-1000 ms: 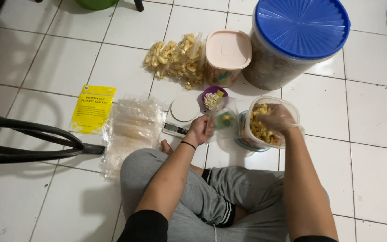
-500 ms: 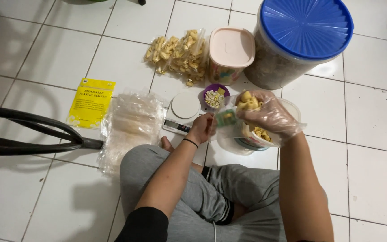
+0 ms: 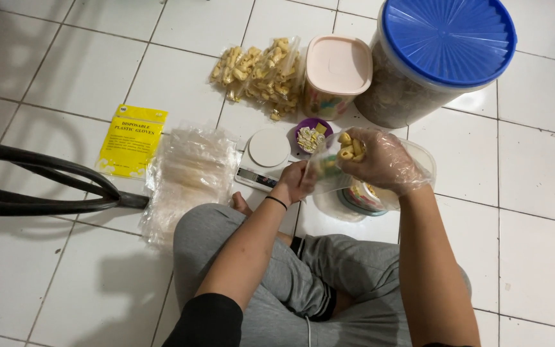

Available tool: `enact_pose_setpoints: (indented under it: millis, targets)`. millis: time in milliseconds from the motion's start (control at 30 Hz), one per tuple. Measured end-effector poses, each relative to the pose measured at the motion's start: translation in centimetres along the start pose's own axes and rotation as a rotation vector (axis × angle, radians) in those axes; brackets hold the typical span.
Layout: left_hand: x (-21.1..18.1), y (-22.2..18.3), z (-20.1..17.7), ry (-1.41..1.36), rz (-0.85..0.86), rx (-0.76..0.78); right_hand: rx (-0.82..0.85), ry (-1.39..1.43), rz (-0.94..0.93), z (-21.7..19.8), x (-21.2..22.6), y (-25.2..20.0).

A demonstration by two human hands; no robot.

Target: Packaging macaroni into small plastic bags and weighing them on a digital scale.

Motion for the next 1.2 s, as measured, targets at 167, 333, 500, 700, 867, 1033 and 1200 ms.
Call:
enact_pose_setpoints:
  millis: [167, 333, 500, 700, 867, 1033, 1200]
  targets:
    - [0.4, 0.4, -0.3, -0.01, -0.002, 0.01, 0.002, 0.013, 0.013, -0.5, 0.6, -0.2]
    - [0.3, -0.1, -0.1, -0.028, 0.005, 0.018, 0.0, 0.05, 0.038, -0.9, 1.7, -0.8]
    - [1.0, 1.8, -1.3, -0.068, -0.041, 0.081, -0.02, 0.026, 0.002, 0.0, 0.5, 0.3]
    - [-0.4, -1.6, 1.1, -0.074, -0.037, 0.13, -0.046, 0.039, -0.029, -0.6, 2.5, -0.3]
    - [-1.3, -4.2, 3.2, -0.095, -0.013, 0.194, -0.124, 0.068, -0.041, -0.2, 2.7, -0.1]
    - [-0.4, -1.0, 1.4, -0.134, -0.012, 0.189, -0.19, 0.081, -0.092, 0.0, 2.6, 0.0]
    - [-0.4, -2.1, 1.7, -0.193, -0.047, 0.353, -0.234, 0.154, -0.225, 0.0, 3.0, -0.3]
Point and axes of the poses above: each hand's wrist, its own y-axis towards the middle knuckle, its own z-axis out of the palm, x = y × z, the point moved 2 cm from there along y, towards the middle knuckle, and after that the axes turned 3 degrees about z, right-handed, at the moved point
